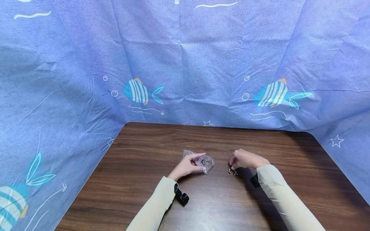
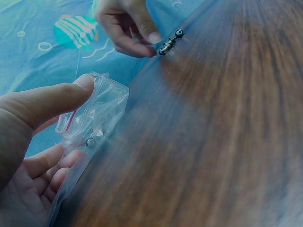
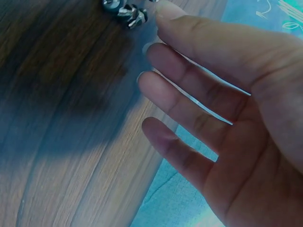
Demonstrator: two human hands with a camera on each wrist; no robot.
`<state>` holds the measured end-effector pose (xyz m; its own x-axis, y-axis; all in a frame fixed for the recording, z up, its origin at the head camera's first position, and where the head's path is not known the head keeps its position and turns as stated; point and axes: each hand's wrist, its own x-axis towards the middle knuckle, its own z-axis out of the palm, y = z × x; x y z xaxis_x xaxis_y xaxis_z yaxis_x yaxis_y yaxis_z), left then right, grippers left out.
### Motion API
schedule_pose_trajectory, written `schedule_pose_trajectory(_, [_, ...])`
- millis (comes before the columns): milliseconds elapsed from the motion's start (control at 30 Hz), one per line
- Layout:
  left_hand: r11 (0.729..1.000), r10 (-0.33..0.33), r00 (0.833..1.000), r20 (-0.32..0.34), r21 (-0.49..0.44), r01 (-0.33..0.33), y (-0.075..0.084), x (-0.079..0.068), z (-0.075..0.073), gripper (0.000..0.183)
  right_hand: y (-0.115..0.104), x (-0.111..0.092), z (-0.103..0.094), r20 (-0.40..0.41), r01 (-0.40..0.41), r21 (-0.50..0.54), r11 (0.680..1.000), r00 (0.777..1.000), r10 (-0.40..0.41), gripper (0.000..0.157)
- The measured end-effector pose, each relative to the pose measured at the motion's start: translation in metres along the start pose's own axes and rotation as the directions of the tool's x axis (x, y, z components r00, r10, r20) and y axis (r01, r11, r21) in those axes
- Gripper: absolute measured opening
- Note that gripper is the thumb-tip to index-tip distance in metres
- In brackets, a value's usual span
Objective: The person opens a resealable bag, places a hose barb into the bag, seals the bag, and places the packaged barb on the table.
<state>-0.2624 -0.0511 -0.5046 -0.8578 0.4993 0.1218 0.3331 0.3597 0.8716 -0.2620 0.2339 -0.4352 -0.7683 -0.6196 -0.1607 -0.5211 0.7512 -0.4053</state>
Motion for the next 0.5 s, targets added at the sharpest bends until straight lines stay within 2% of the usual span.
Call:
schedule_pose_trajectory(167, [1.0,-0.007,1.0,-0.001,0.007,0.007,-0.0004,-0.0001,0.0003,0.061,0.003,-0.0017,0.0016,0.002,-0.02,0.002,1.0,1.0,0.02,0.006])
schedule_pose_trajectory(500, [1.0,-0.005,1.0,0.001,0.004,0.005,0.0016,-0.0009,-0.0006,0.061,0.0096,-0.0014,0.005,-0.023,0.04,-0.025,0.999,0.999,-0.041,0.006])
